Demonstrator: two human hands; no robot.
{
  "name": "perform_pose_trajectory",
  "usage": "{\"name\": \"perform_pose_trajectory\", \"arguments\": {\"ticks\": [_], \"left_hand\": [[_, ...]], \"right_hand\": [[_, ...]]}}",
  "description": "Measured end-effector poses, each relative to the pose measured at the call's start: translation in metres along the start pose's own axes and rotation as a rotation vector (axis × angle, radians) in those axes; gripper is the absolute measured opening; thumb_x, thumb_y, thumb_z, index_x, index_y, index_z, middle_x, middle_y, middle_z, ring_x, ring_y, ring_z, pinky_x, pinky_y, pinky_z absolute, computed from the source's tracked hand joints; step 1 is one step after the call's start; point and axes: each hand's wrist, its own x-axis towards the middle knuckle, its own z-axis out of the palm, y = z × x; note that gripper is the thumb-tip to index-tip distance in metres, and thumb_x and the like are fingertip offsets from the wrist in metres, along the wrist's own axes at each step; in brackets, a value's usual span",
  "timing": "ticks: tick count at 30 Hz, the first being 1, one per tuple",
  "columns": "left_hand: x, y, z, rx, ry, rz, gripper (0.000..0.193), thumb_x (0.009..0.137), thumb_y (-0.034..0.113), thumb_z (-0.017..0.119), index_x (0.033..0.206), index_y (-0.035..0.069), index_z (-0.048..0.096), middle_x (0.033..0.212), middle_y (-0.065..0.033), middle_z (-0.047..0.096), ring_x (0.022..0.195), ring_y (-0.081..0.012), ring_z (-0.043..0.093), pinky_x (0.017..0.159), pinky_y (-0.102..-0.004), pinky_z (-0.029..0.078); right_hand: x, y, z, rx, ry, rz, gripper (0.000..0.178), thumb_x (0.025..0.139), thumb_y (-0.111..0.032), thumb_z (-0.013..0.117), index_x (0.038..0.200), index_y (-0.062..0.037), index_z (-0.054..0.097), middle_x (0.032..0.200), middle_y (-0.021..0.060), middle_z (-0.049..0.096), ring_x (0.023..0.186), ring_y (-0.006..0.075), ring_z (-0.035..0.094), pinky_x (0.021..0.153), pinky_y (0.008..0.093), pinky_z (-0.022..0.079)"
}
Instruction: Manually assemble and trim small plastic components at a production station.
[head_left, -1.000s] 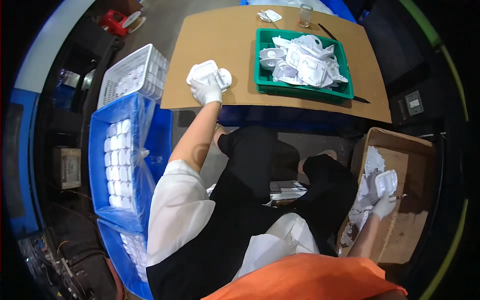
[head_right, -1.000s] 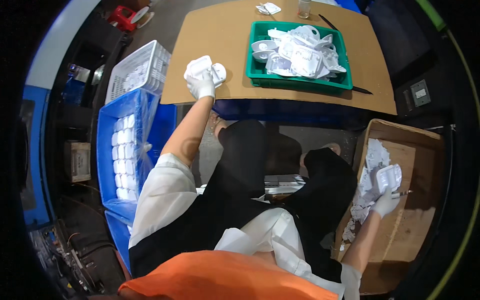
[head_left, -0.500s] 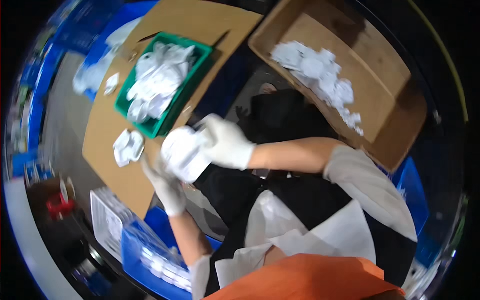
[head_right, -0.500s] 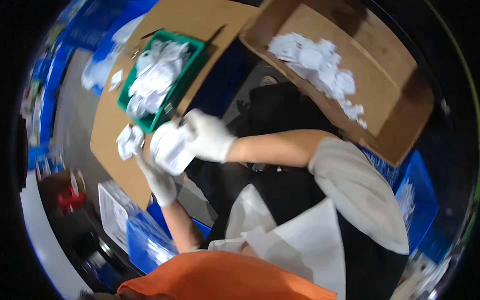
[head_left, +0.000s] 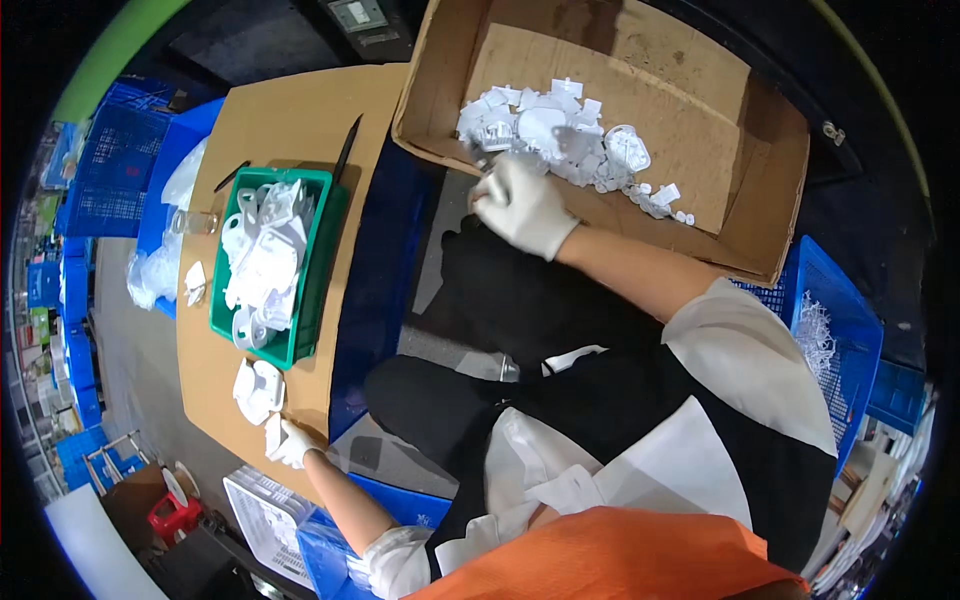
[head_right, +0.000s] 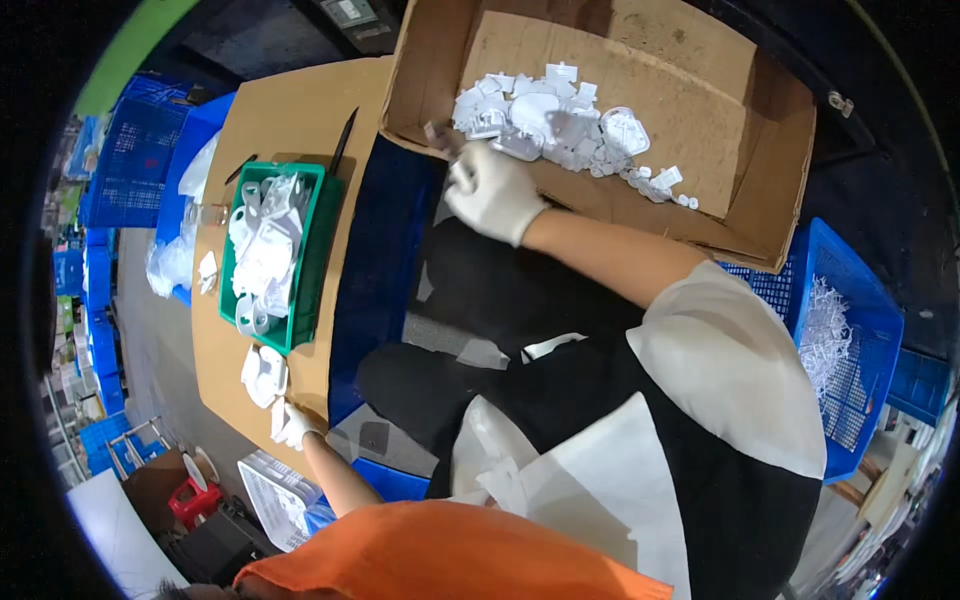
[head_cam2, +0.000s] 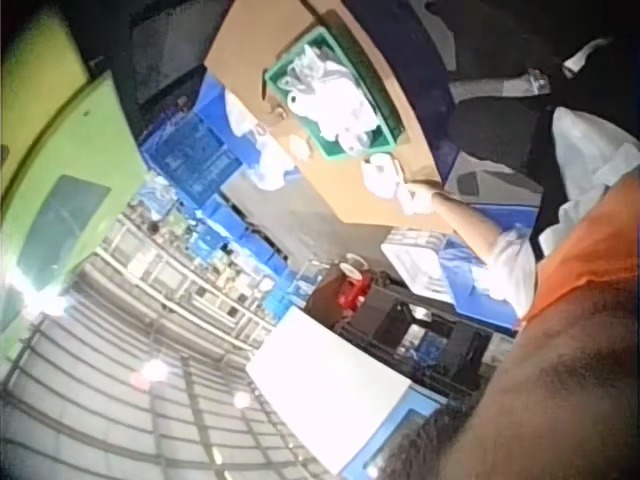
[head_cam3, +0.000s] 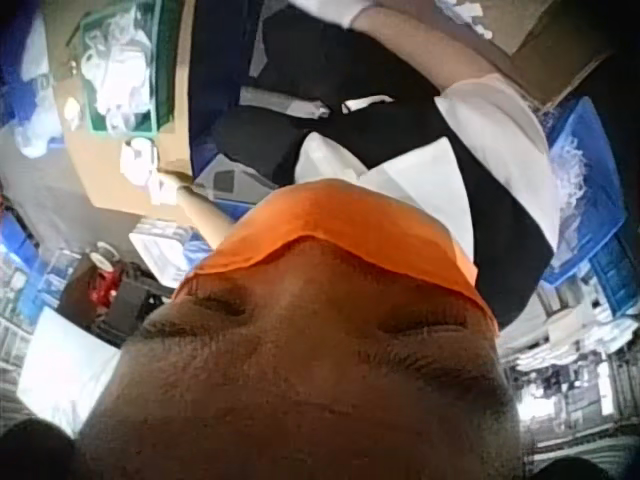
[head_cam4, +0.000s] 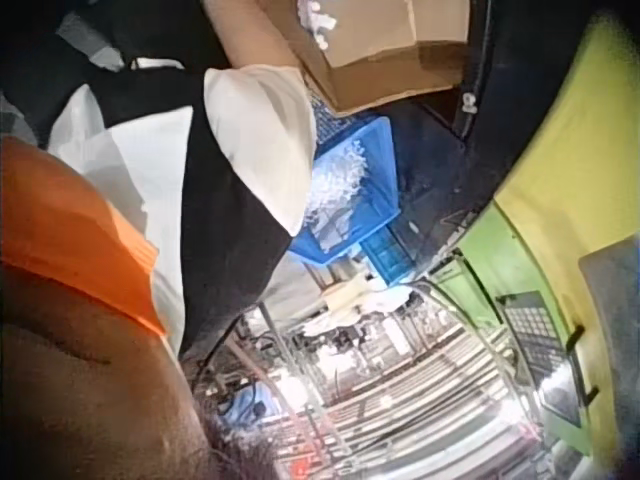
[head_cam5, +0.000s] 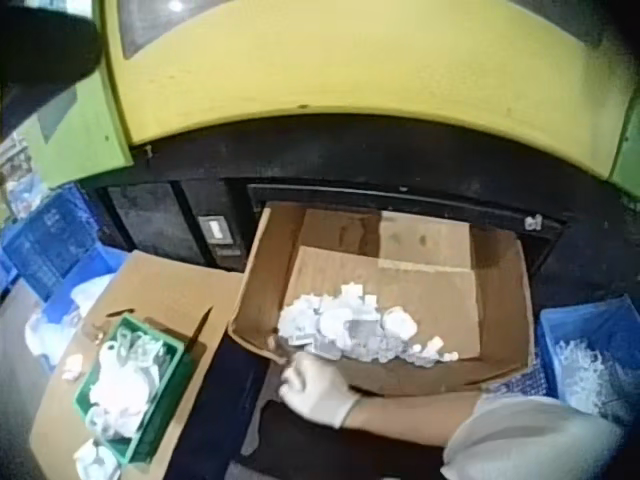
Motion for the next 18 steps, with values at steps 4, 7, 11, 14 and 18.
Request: {"name": "perform_pose_trajectory", "arguments": {"ticks": [4,7,11,14,18], "left_hand": [[0.016,0.004,0.014,0.123,-0.151,0.203,0.095,0.071,0.065,0.066,0.137,0.004,0.037,0.131,-0.0157,0.052,0.112,-0.0336,0.056,0.091,-0.0505,0.045],[0.067,-0.050,0.045,-0.427,-0.238,0.361,0.056,0.087,0.031,0.061,0.135,0.005,0.046,0.119,-0.0109,0.058,0.107,-0.0255,0.057,0.094,-0.0384,0.046],[0.059,-0.063,0.067,-0.789,-0.921,-0.154,0.049,0.090,0.028,0.058,0.131,0.002,0.049,0.118,-0.0109,0.058,0.107,-0.0257,0.057,0.093,-0.0391,0.046],[-0.006,-0.047,-0.007,-0.942,-0.823,-0.147,0.051,0.088,0.033,0.063,0.122,-0.003,0.055,0.116,-0.0147,0.059,0.101,-0.0261,0.059,0.084,-0.0392,0.049],[-0.062,-0.032,-0.080,-0.885,-0.787,-0.174,0.046,0.086,0.035,0.065,0.122,0.008,0.054,0.117,-0.0095,0.056,0.099,-0.0204,0.054,0.078,-0.0342,0.046]], "right_hand": [[0.050,0.079,-0.052,-0.498,0.087,0.098,0.033,0.077,-0.025,0.063,0.099,-0.0024,0.055,0.091,0.0188,0.061,0.088,0.0310,0.064,0.075,0.0412,0.050],[0.104,0.116,-0.060,-0.578,-0.116,0.218,0.041,0.073,-0.027,0.059,0.110,-0.0085,0.061,0.103,0.0191,0.065,0.096,0.0336,0.063,0.087,0.0427,0.048],[0.146,0.225,-0.070,-0.576,-0.024,0.492,0.044,0.073,-0.031,0.061,0.111,-0.0082,0.060,0.112,0.0187,0.064,0.105,0.0355,0.061,0.090,0.0437,0.047],[0.133,0.201,-0.072,-0.585,0.055,0.422,0.043,0.072,-0.032,0.065,0.107,-0.0094,0.058,0.102,0.0163,0.066,0.098,0.0379,0.063,0.086,0.0419,0.049],[0.091,0.180,-0.070,-0.441,0.004,0.186,0.035,0.079,-0.027,0.062,0.109,-0.0078,0.057,0.106,0.0166,0.063,0.100,0.0351,0.061,0.085,0.0433,0.048]]}}
